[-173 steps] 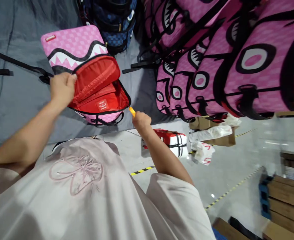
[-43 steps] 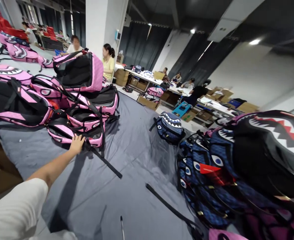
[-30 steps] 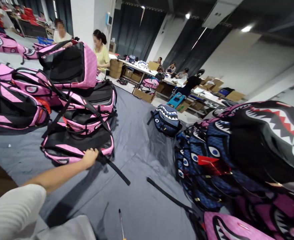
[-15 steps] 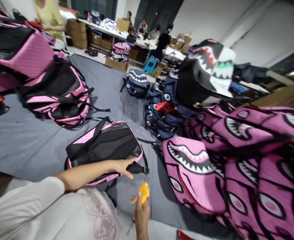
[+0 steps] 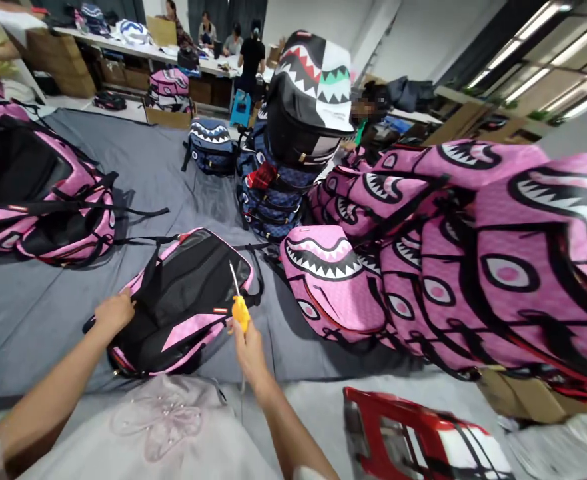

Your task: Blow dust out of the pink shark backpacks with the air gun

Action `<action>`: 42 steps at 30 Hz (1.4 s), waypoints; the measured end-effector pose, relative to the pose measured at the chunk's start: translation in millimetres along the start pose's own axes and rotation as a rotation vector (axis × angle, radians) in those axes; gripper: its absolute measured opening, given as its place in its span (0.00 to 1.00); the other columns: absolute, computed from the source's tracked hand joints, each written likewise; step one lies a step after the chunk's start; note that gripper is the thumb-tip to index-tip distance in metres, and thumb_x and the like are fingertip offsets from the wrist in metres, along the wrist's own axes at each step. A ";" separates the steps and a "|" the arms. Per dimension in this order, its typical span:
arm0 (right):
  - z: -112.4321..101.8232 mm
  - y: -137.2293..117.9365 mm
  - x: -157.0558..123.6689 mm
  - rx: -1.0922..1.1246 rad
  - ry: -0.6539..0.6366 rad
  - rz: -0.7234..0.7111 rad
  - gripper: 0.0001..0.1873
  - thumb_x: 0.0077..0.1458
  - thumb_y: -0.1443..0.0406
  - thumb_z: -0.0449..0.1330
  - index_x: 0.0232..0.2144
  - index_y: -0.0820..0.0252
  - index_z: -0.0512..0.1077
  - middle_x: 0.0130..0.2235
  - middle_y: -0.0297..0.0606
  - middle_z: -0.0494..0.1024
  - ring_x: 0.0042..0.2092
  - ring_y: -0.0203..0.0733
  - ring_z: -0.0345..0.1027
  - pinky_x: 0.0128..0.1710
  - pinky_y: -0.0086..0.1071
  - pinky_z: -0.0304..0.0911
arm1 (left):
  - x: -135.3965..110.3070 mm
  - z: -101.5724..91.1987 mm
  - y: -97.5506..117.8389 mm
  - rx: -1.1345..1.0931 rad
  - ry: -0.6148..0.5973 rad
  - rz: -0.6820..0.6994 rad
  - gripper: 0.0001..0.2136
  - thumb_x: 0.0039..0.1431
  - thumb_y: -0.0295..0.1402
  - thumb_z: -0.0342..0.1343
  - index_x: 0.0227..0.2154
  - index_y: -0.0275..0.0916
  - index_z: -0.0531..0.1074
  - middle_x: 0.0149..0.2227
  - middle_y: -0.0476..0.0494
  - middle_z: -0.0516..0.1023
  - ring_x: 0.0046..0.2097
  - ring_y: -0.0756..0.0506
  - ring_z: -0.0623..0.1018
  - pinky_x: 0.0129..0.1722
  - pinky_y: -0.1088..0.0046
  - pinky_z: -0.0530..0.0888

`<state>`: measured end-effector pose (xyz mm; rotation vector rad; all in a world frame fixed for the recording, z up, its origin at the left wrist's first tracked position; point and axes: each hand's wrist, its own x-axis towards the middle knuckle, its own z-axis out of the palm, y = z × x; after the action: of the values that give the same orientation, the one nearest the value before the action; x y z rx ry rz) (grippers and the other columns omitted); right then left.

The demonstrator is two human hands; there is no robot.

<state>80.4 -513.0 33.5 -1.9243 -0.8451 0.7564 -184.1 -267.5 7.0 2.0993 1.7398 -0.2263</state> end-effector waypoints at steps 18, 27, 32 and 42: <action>57.5 -99.7 88.9 -0.767 -0.731 0.119 0.23 0.66 0.50 0.54 0.41 0.65 0.76 0.28 0.40 0.79 0.22 0.35 0.68 0.26 0.27 0.59 | 29.2 27.3 -26.2 -1.600 -0.720 -0.377 0.35 0.69 0.53 0.33 0.50 0.25 0.74 0.58 0.25 0.74 0.54 0.37 0.79 0.47 0.66 0.79; 75.4 -151.1 95.2 -0.906 -0.757 -0.020 0.26 0.68 0.48 0.47 0.47 0.61 0.74 0.29 0.38 0.81 0.29 0.39 0.74 0.32 0.27 0.60 | 35.4 29.7 -20.9 -1.520 -0.679 -0.471 0.31 0.70 0.49 0.36 0.52 0.27 0.73 0.44 0.27 0.82 0.33 0.45 0.80 0.27 0.74 0.75; 53.4 -156.0 99.6 -0.991 -0.521 -0.043 0.24 0.69 0.51 0.47 0.46 0.63 0.73 0.35 0.44 0.82 0.35 0.43 0.76 0.32 0.28 0.59 | 16.2 34.9 1.3 -1.281 -0.396 -0.143 0.36 0.68 0.57 0.30 0.63 0.38 0.65 0.46 0.36 0.81 0.38 0.44 0.79 0.35 0.72 0.74; 6.2 -133.8 63.5 -1.085 -0.622 0.030 0.25 0.66 0.47 0.51 0.47 0.60 0.75 0.38 0.45 0.82 0.40 0.46 0.77 0.34 0.28 0.60 | -10.6 43.1 42.8 -0.139 0.021 0.197 0.31 0.63 0.37 0.55 0.68 0.44 0.56 0.54 0.32 0.68 0.54 0.35 0.72 0.49 0.62 0.71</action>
<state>78.0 -408.3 138.4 -2.6507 -1.8920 1.0567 -139.3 -300.6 -19.5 2.1578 1.5011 -0.0264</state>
